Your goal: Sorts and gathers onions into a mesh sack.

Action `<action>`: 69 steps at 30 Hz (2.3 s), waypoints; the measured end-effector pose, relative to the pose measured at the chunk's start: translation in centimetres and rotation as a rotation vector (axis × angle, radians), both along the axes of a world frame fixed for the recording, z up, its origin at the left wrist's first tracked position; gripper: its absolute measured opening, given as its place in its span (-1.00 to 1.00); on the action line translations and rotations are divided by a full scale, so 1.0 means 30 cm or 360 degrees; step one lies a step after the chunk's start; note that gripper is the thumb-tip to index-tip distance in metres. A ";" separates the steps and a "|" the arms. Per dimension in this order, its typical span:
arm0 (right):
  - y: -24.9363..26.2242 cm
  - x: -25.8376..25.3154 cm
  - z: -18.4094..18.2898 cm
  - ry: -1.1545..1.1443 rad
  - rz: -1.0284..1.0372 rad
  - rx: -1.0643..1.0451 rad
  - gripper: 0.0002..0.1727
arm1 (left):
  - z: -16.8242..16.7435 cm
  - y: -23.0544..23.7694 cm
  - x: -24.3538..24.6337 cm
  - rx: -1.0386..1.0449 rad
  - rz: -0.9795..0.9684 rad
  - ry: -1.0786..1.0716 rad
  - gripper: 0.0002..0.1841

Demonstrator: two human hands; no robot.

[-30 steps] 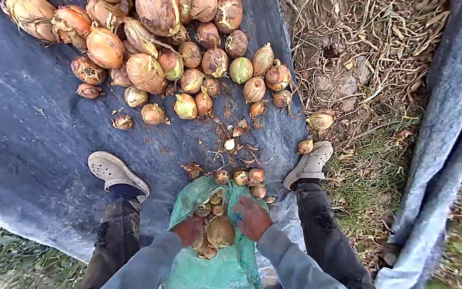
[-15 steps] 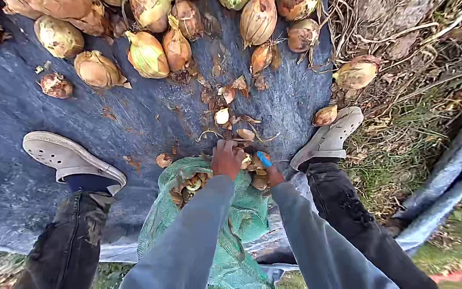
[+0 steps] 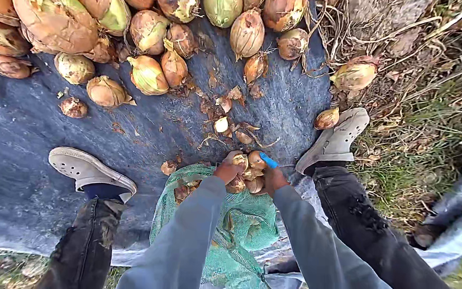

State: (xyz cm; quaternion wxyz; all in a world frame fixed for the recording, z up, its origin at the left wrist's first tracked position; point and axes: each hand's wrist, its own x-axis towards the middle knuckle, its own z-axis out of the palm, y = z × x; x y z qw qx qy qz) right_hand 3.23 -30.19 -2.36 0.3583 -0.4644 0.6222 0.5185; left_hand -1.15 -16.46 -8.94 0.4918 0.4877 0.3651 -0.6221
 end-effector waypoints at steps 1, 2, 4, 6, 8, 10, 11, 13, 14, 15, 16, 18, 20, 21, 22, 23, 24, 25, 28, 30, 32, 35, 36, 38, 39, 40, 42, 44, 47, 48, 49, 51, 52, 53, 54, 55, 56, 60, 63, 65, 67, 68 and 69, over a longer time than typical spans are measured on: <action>-0.004 -0.010 -0.007 -0.0106 -0.0112 0.0015 -0.37 | 0.044 0.012 0.003 0.0027 0.0162 -0.0034 -0.23; -0.014 -0.015 -0.018 -0.0227 -0.0223 0.0086 -0.34 | 0.091 0.027 0.020 0.0044 0.0305 -0.0055 -0.20; -0.032 -0.032 -0.049 -0.0552 -0.0339 0.0276 -0.35 | 0.197 0.075 0.075 0.0057 0.0555 -0.0096 -0.19; 0.012 0.023 -0.008 -0.0824 -0.0363 0.0425 -0.46 | 0.315 0.148 0.134 0.0103 0.0671 -0.0241 -0.17; 0.095 0.103 0.092 -0.0950 -0.0361 0.0600 -0.42 | 0.434 0.239 0.166 0.0186 0.0692 -0.0423 -0.12; 0.184 0.124 0.197 -0.0917 -0.0296 0.0730 -0.26 | 0.538 0.317 0.133 0.0326 0.0726 -0.0509 -0.07; 0.216 0.088 0.240 -0.0870 -0.0196 0.0769 -0.29 | 0.583 0.346 0.085 0.0385 0.0699 -0.0506 -0.03; 0.226 -0.048 0.293 -0.0679 0.0149 0.0896 -0.36 | 0.658 0.401 -0.054 0.0379 0.0323 -0.0427 0.01; 0.211 -0.114 0.322 -0.0540 0.0478 0.1031 -0.44 | 0.683 0.440 -0.127 0.0287 -0.0002 -0.0319 -0.03; 0.191 -0.163 0.351 -0.0394 0.0869 0.1212 -0.49 | 0.693 0.481 -0.185 0.0144 -0.0341 -0.0182 -0.13; 0.163 -0.188 0.377 -0.0207 0.1201 0.1374 -0.50 | 0.692 0.510 -0.219 0.0029 -0.0615 -0.0057 -0.28; 0.063 -0.177 0.374 -0.0028 0.1293 0.1242 -0.39 | 0.644 0.539 -0.208 0.0041 -0.0620 -0.0022 -0.51; -0.090 -0.061 0.316 -0.0281 0.0882 0.0620 -0.46 | 0.564 0.500 -0.079 0.0294 -0.0312 -0.0295 -0.59; -0.167 0.019 0.267 -0.0417 0.0866 0.0280 -0.47 | 0.519 0.462 0.024 0.0418 -0.0251 -0.0476 -0.60; -0.245 0.094 0.201 -0.0518 0.1015 -0.0041 -0.46 | 0.467 0.413 0.139 0.0524 -0.0210 -0.0639 -0.61; -0.322 0.150 0.129 -0.0592 0.1182 -0.0293 -0.40 | 0.404 0.355 0.246 0.0616 -0.0198 -0.0808 -0.61; -0.384 0.195 0.059 -0.0588 0.1349 -0.0453 -0.33 | 0.329 0.296 0.346 0.0690 -0.0210 -0.0986 -0.57; -0.428 0.236 -0.006 -0.0543 0.1505 -0.0542 -0.27 | 0.258 0.233 0.452 0.0745 -0.0267 -0.1149 -0.51; -0.481 0.313 -0.153 -0.0444 0.1899 -0.0553 -0.14 | 0.097 0.035 0.744 0.0842 -0.0557 -0.1530 -0.33; -0.484 0.328 -0.190 -0.0373 0.2099 -0.0459 -0.08 | 0.019 -0.087 0.841 0.0961 -0.0715 -0.1480 -0.22; -0.498 0.322 -0.197 -0.0409 0.2101 -0.0394 -0.13 | -0.034 -0.166 0.863 0.1143 -0.0738 -0.1401 -0.10; -0.562 0.326 -0.168 -0.0898 0.1376 -0.0419 -0.57 | -0.074 -0.197 0.863 0.1301 -0.0675 -0.1400 -0.02; -0.587 0.342 -0.147 -0.1011 0.0960 -0.0439 -0.76 | -0.070 -0.191 0.861 0.1268 -0.0635 -0.1358 0.00; -0.622 0.423 -0.103 -0.1057 0.0578 -0.0539 -0.84 | -0.050 -0.159 0.862 0.1168 -0.0589 -0.1241 0.01; -0.636 0.482 -0.089 -0.1019 0.0737 -0.0612 -0.77 | -0.040 -0.149 0.867 0.1138 -0.0570 -0.1206 0.00; -0.642 0.554 -0.069 -0.0903 0.1013 -0.0621 -0.58 | -0.032 -0.147 0.880 0.1122 -0.0551 -0.1164 -0.01; -0.622 0.670 -0.081 -0.0627 0.1581 -0.0501 -0.11 | -0.027 -0.159 0.918 0.1136 -0.0517 -0.1023 0.00; -0.584 0.723 -0.139 -0.0511 0.1978 -0.0325 0.00 | -0.046 -0.185 0.956 0.1204 -0.0421 -0.0867 0.05; -0.558 0.683 -0.186 -0.0452 0.2144 -0.0281 -0.06 | -0.071 -0.224 0.949 0.1320 -0.0335 -0.0844 0.02; -0.554 0.664 -0.186 -0.0462 0.2085 -0.0336 -0.07 | -0.079 -0.219 0.936 0.1310 -0.0304 -0.0887 0.02; -0.543 0.649 -0.179 -0.0496 0.1987 -0.0398 -0.07 | -0.087 -0.200 0.922 0.1256 -0.0241 -0.0951 0.02; -0.499 0.604 -0.130 -0.0699 0.1647 -0.0491 -0.05 | -0.094 -0.142 0.870 0.1010 0.0059 -0.1073 0.04; -0.466 0.571 -0.088 -0.0882 0.1366 -0.0465 -0.05 | -0.066 -0.110 0.835 0.0794 0.0258 -0.1048 0.04; -0.423 0.528 -0.041 -0.1079 0.1011 -0.0362 -0.07 | -0.014 -0.077 0.792 0.0556 0.0457 -0.0949 0.02; -0.364 0.482 0.010 -0.1245 0.0624 -0.0190 -0.09 | 0.055 -0.039 0.745 0.0349 0.0614 -0.0835 0.00; -0.284 0.429 0.067 -0.1332 0.0212 -0.0001 -0.10 | 0.134 0.007 0.689 0.0190 0.0701 -0.0742 -0.03; -0.197 0.371 0.130 -0.1314 -0.0174 0.0223 -0.09 | 0.220 0.059 0.623 0.0108 0.0737 -0.0672 -0.05; 0.074 0.100 0.292 -0.1002 -0.0437 0.0959 -0.03 | 0.480 0.280 0.263 0.0379 0.0415 -0.0726 0.00; 0.144 -0.044 0.338 -0.0513 0.0851 0.1474 -0.24 | 0.645 0.435 0.033 0.0164 -0.0516 -0.0390 -0.15; 0.157 -0.049 0.322 -0.0324 0.1355 0.1578 -0.46 | 0.672 0.509 -0.011 -0.0132 -0.0888 -0.0199 -0.36; 0.105 0.060 0.268 -0.0593 0.1292 0.1112 -0.50 | 0.638 0.559 0.034 0.0043 -0.0774 -0.0494 -0.53; 0.069 0.151 0.225 -0.0742 0.1296 0.0807 -0.43 | 0.602 0.571 0.101 0.0258 -0.0742 -0.0704 -0.56; 0.030 0.261 0.177 -0.0827 0.1351 0.0531 -0.36 | 0.556 0.579 0.197 0.0484 -0.0727 -0.0863 -0.57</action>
